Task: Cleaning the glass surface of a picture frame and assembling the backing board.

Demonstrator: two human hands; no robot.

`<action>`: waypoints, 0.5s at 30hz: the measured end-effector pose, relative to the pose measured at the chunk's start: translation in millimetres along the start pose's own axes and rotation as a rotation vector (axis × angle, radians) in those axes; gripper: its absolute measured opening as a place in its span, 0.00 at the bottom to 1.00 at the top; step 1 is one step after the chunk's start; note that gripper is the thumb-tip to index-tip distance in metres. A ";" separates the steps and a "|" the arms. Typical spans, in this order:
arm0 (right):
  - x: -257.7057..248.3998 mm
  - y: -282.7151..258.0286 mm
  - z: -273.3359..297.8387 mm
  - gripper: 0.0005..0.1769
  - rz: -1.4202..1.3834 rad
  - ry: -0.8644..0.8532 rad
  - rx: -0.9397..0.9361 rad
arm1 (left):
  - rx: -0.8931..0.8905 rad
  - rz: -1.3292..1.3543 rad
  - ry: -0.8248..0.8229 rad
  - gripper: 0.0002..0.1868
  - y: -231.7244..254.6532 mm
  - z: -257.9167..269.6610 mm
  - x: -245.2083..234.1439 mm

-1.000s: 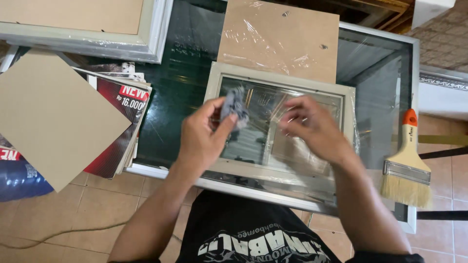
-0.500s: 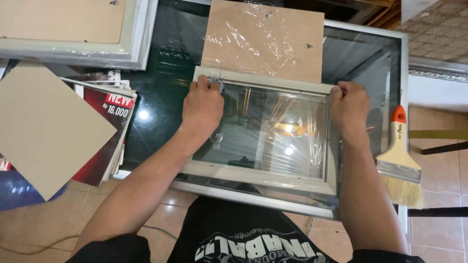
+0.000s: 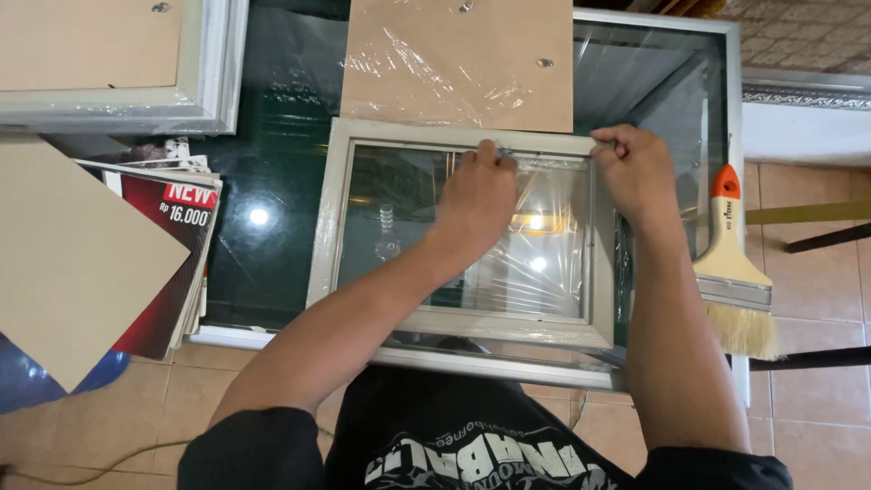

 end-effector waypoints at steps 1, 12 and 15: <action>1.9 2.6 -0.9 0.14 0.003 -0.013 -0.011 | 0.061 0.007 0.011 0.08 10.1 -4.8 5.9; -1.5 2.4 4.8 0.21 -0.032 -0.046 -0.165 | 0.354 -0.078 -0.063 0.10 65.1 -49.6 35.4; -2.7 -8.5 9.2 0.23 -0.010 -0.041 -0.184 | 0.492 -0.109 -0.065 0.09 60.2 -41.3 26.7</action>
Point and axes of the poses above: each hand's wrist, its own z-axis away from the middle knuckle, its own x-axis out of the palm, y = z × x, the point moved 6 cm from there along -z, towards the middle knuckle, and after that the axes turned 12 degrees about -y, right-handed, at the moved point
